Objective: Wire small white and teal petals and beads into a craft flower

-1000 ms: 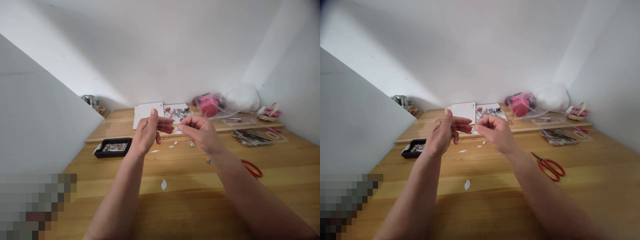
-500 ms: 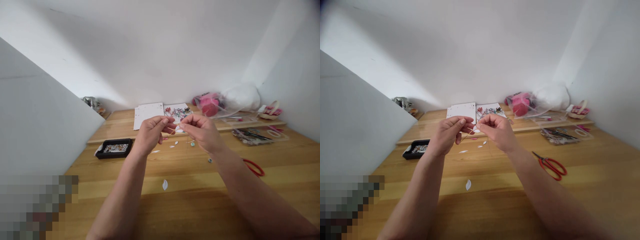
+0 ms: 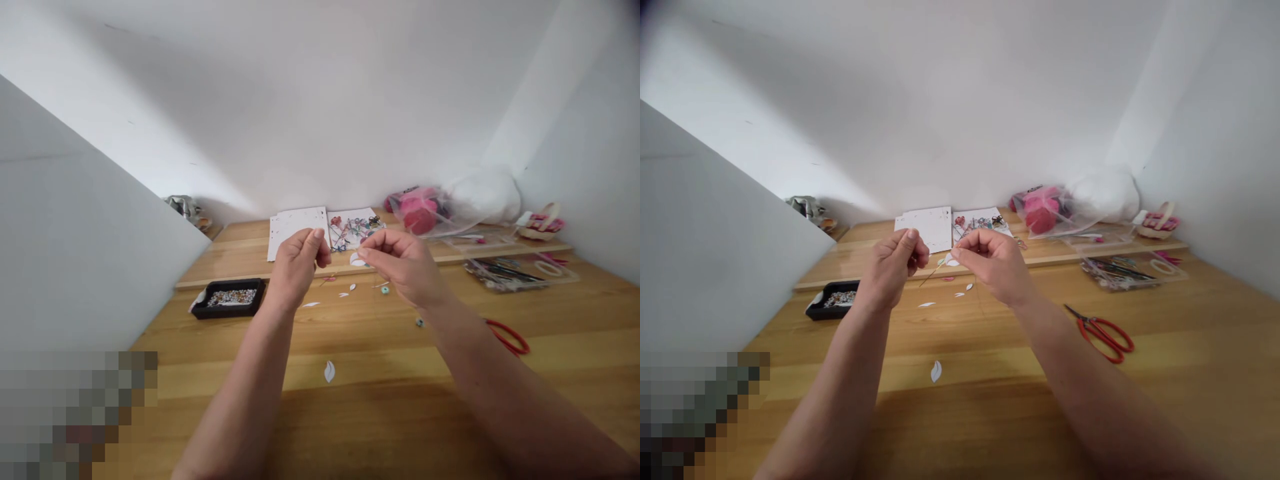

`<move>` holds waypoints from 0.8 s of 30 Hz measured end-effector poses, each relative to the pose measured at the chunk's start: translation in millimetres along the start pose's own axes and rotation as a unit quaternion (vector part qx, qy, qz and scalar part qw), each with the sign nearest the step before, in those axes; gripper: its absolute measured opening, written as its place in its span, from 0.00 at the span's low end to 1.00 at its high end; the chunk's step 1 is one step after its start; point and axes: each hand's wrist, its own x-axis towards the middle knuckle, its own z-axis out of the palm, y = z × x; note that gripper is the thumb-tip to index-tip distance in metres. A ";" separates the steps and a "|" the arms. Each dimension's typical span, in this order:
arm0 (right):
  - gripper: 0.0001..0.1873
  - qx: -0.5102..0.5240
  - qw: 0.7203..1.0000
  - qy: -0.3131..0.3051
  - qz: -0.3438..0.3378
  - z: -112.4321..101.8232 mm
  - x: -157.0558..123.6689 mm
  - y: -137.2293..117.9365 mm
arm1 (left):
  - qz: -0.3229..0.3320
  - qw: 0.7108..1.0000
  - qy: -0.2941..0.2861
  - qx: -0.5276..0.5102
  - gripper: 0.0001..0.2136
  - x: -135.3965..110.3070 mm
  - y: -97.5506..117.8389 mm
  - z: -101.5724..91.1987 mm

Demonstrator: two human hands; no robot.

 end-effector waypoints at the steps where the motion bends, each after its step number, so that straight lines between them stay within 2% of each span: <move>1: 0.10 -0.007 1.000 0.004 -0.004 0.3 0.0 -0.3 | 0.001 1.000 -0.008 -0.002 0.17 -0.2 0.0 0.5; 4: 0.10 -0.031 0.999 0.010 -0.017 1.0 -0.5 -1.6 | -0.019 0.998 -0.056 -0.013 0.10 -2.2 2.4 3.4; 8: 0.09 -0.039 0.999 0.010 -0.026 2.1 -1.4 -2.0 | -0.066 0.991 -0.101 -0.051 0.14 -5.4 5.7 7.8; 14: 0.09 -0.005 1.000 0.018 -0.018 3.2 0.0 3.4 | -0.073 0.991 -0.093 -0.062 0.13 -6.0 3.2 12.2; 21: 0.10 0.018 1.000 -0.022 0.012 0.5 -0.2 -0.1 | -0.088 0.991 -0.074 -0.070 0.10 -6.2 4.2 13.4; 24: 0.09 0.016 1.000 -0.017 0.017 -1.3 0.1 -1.3 | -0.088 0.993 -0.058 -0.059 0.10 -6.3 6.0 12.8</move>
